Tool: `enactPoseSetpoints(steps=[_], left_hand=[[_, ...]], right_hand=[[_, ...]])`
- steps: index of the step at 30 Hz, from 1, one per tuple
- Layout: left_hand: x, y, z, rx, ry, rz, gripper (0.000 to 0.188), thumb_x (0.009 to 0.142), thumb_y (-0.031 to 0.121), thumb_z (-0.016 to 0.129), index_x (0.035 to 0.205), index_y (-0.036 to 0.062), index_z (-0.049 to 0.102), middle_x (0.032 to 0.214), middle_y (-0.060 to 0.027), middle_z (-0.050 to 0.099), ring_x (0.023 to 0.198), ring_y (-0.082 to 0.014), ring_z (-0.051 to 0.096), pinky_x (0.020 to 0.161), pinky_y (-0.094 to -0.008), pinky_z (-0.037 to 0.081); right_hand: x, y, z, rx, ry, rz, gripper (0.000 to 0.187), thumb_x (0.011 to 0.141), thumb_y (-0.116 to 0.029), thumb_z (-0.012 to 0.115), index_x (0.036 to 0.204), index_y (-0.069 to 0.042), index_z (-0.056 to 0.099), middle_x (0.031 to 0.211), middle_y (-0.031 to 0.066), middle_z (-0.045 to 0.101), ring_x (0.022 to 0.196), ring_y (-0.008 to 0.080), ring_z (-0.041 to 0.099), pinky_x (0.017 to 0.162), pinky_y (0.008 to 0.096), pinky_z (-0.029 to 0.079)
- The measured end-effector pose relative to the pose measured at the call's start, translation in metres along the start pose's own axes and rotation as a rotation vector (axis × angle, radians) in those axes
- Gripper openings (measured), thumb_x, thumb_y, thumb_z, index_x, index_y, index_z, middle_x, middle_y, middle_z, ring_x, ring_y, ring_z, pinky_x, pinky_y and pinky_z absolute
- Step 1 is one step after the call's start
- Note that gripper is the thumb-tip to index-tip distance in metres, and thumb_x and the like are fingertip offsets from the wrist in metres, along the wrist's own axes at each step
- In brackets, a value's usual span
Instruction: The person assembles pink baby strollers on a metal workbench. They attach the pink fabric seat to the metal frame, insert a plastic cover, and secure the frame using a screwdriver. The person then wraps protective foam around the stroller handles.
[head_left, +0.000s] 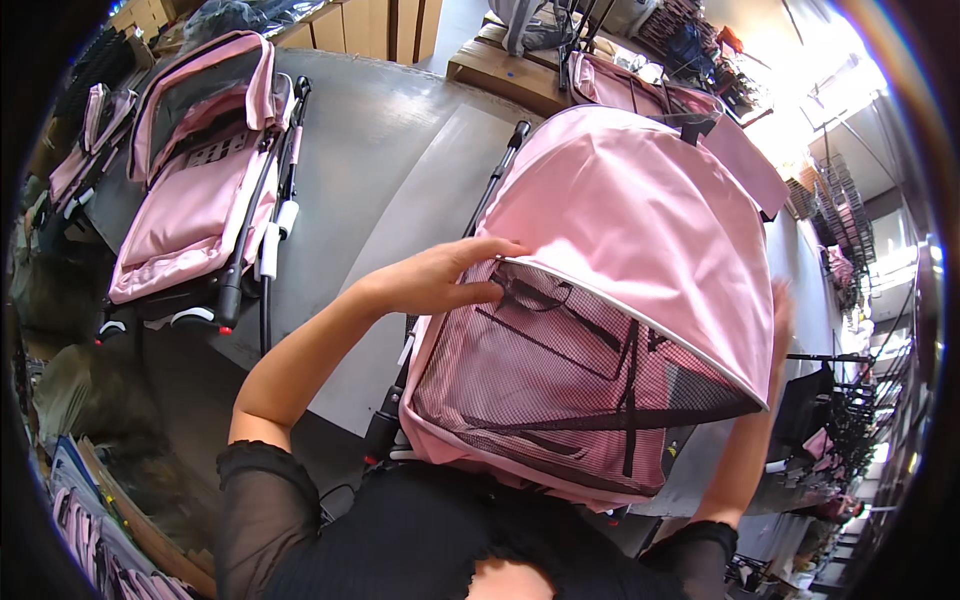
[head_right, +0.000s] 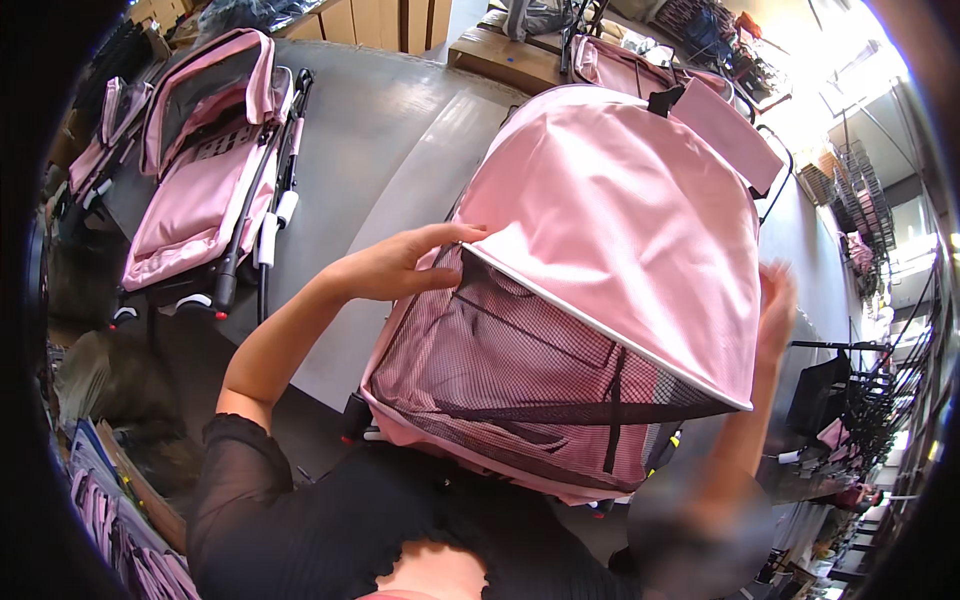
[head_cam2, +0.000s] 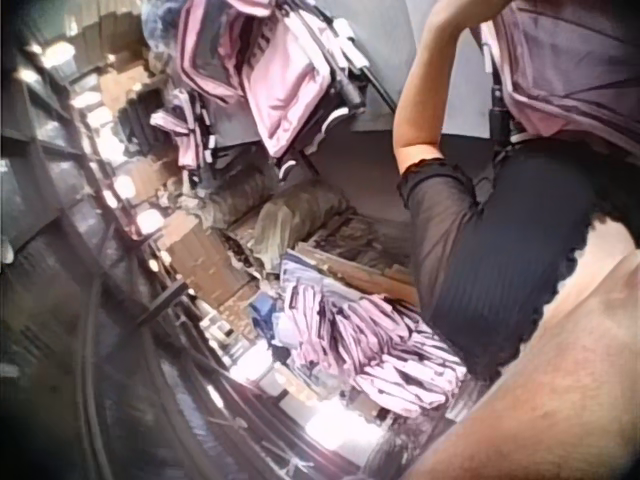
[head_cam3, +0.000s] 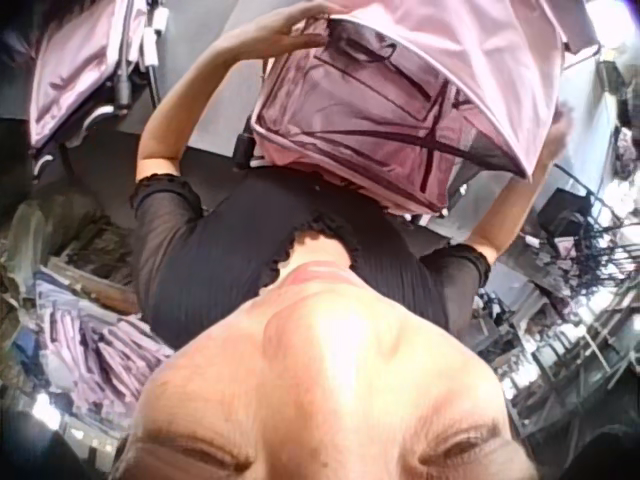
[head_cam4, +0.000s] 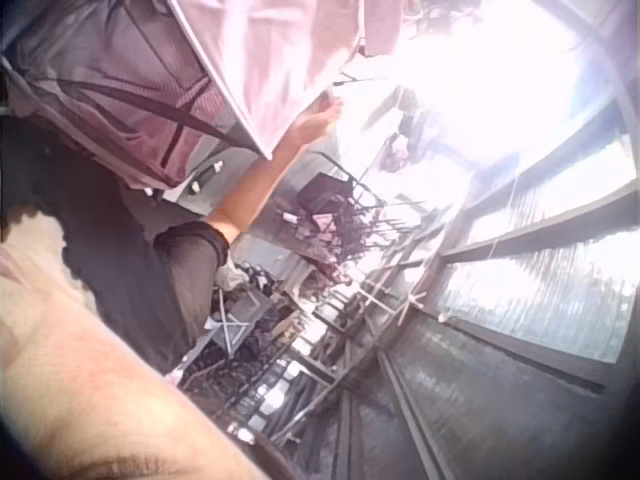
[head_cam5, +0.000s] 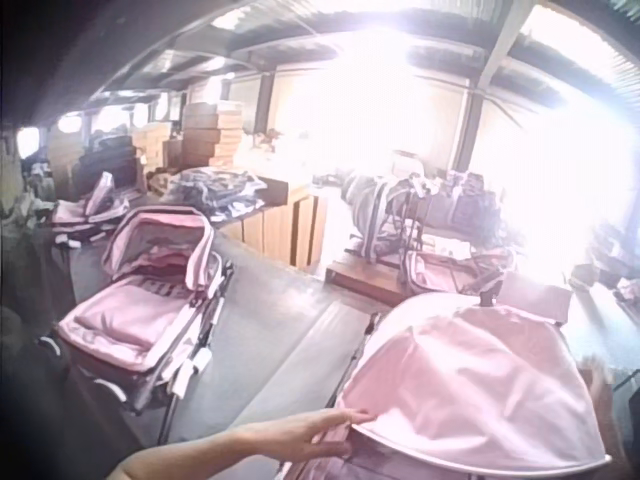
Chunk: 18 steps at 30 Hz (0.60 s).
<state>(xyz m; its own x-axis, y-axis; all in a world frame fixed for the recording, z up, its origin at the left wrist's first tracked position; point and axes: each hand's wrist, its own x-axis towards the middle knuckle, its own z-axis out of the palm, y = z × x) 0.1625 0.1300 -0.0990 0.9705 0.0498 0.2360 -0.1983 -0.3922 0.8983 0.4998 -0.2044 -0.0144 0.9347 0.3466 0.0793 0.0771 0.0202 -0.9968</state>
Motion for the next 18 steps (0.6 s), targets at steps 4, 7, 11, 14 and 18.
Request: enactPoseSetpoints(steps=[4,7,11,14,18], left_hand=[[0.025,-0.027,-0.006,0.233,0.262,-0.322,0.020,0.089,0.022,0.057,0.103,0.0076,0.054,0.104,-0.0161,0.059,0.094,-0.0252,0.058,0.078,-0.0375,0.045],[0.070,-0.065,-0.017,0.115,0.472,-0.300,0.017,0.090,0.024,0.053,0.092,0.0067,0.055,0.089,-0.0164,0.062,0.078,-0.0274,0.061,0.066,-0.0380,0.047],[0.151,-0.130,-0.054,0.335,0.383,-0.186,0.019,0.091,0.023,0.053,0.095,0.0051,0.055,0.089,-0.0147,0.061,0.077,-0.0259,0.061,0.067,-0.0358,0.047],[0.210,-0.160,-0.058,0.437,0.307,-0.116,0.020,0.091,0.023,0.053,0.097,0.0038,0.056,0.089,-0.0134,0.061,0.077,-0.0247,0.061,0.067,-0.0342,0.048],[0.259,-0.160,-0.020,0.600,0.273,-0.061,0.022,0.092,0.022,0.052,0.099,0.0022,0.056,0.090,-0.0117,0.060,0.077,-0.0232,0.060,0.068,-0.0320,0.048]], right_hand=[[-0.118,0.079,-0.036,-0.267,0.008,0.332,0.041,0.096,-0.031,0.045,0.125,-0.001,0.045,0.115,0.0096,0.055,0.109,0.0185,0.050,0.096,0.0315,0.039],[-0.195,0.113,-0.035,-0.328,-0.227,0.472,0.045,0.098,-0.029,0.042,0.132,0.000,0.041,0.123,0.0088,0.052,0.116,0.0175,0.045,0.099,0.0292,0.036],[-0.227,0.102,-0.024,-0.474,-0.222,0.435,0.059,0.091,-0.040,0.053,0.134,-0.001,0.040,0.124,0.0090,0.053,0.103,0.0130,0.051,0.091,0.0286,0.041],[-0.259,0.081,-0.036,-0.247,0.001,0.365,0.050,0.092,-0.040,0.054,0.125,-0.003,0.047,0.115,0.0075,0.056,0.109,0.0147,0.051,0.096,0.0284,0.038],[-0.367,0.061,-0.107,-0.361,0.446,0.302,0.035,0.088,-0.024,0.061,0.113,-0.001,0.056,0.101,0.0061,0.062,0.096,0.0123,0.058,0.087,0.0279,0.045]])
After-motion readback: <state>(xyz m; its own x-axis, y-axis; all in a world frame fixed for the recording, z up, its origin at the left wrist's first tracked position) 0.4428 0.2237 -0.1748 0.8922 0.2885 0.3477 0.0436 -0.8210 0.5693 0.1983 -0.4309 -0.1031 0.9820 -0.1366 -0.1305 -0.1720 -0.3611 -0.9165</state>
